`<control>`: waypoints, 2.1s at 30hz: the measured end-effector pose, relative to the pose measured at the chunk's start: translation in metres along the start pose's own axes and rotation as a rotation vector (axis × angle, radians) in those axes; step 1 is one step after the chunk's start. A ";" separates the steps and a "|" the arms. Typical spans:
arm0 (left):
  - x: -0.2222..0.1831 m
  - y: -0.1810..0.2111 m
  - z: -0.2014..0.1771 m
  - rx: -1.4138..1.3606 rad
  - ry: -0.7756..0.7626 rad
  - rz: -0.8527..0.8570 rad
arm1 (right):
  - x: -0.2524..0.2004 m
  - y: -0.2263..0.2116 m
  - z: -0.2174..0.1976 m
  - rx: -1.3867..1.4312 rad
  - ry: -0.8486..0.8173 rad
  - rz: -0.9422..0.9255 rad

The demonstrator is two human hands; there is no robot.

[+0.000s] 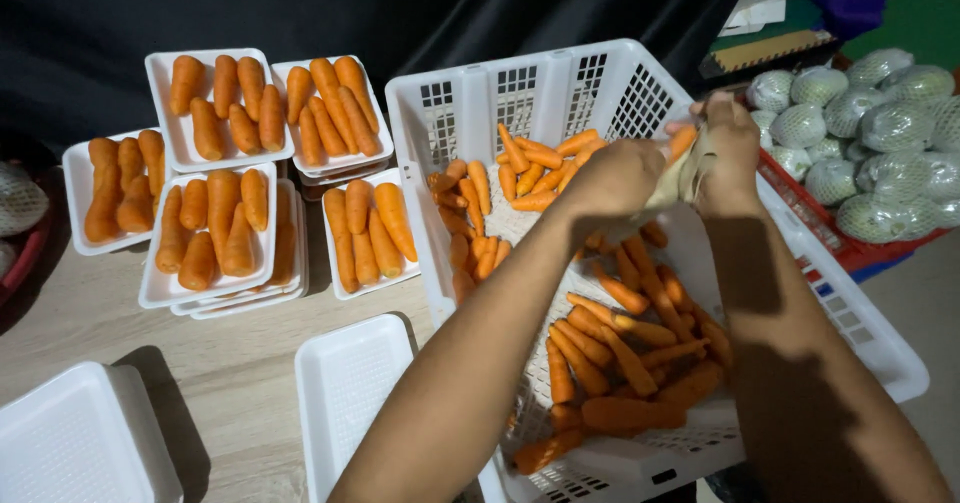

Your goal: The person wipes carrots with a cloth one by one and places them into white foam trays.

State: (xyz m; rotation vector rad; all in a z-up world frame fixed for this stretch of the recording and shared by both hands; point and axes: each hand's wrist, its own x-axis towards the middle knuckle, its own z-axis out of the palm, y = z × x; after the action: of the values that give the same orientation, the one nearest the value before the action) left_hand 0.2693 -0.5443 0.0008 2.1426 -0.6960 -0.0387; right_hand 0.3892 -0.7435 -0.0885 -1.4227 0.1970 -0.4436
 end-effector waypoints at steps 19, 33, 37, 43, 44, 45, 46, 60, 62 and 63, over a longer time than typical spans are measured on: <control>0.024 -0.051 0.018 -0.136 0.199 -0.123 | -0.066 -0.023 0.047 -0.487 -0.194 -0.371; 0.011 -0.023 0.001 0.020 -0.035 -0.154 | -0.023 -0.005 0.013 -0.072 -0.091 0.035; 0.003 -0.020 0.001 -0.071 0.005 -0.167 | -0.002 0.006 0.000 0.107 -0.170 0.156; 0.022 -0.053 0.009 0.036 0.076 -0.163 | -0.067 -0.038 0.042 -0.040 -0.086 -0.181; 0.019 -0.051 0.007 0.025 0.076 -0.181 | -0.084 -0.050 0.048 -0.161 -0.129 -0.216; 0.016 -0.049 0.005 0.014 0.076 -0.200 | -0.101 -0.062 0.054 -0.282 -0.172 -0.251; 0.015 -0.048 0.003 0.014 0.079 -0.200 | -0.083 -0.046 0.050 -0.282 -0.175 -0.252; -0.009 -0.016 -0.021 -0.141 0.139 -0.178 | -0.078 -0.052 0.037 -0.215 -0.024 -0.095; 0.018 -0.044 -0.005 -0.429 0.282 -0.143 | -0.068 -0.048 0.031 -0.167 -0.062 -0.078; 0.031 -0.059 0.003 -0.716 0.423 -0.103 | -0.063 -0.045 0.028 -0.118 -0.098 -0.061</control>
State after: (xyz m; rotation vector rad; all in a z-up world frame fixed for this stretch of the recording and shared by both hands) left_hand 0.3222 -0.5337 -0.0381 1.4266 -0.2581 0.0954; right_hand 0.3351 -0.6960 -0.0482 -1.5658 0.1020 -0.4169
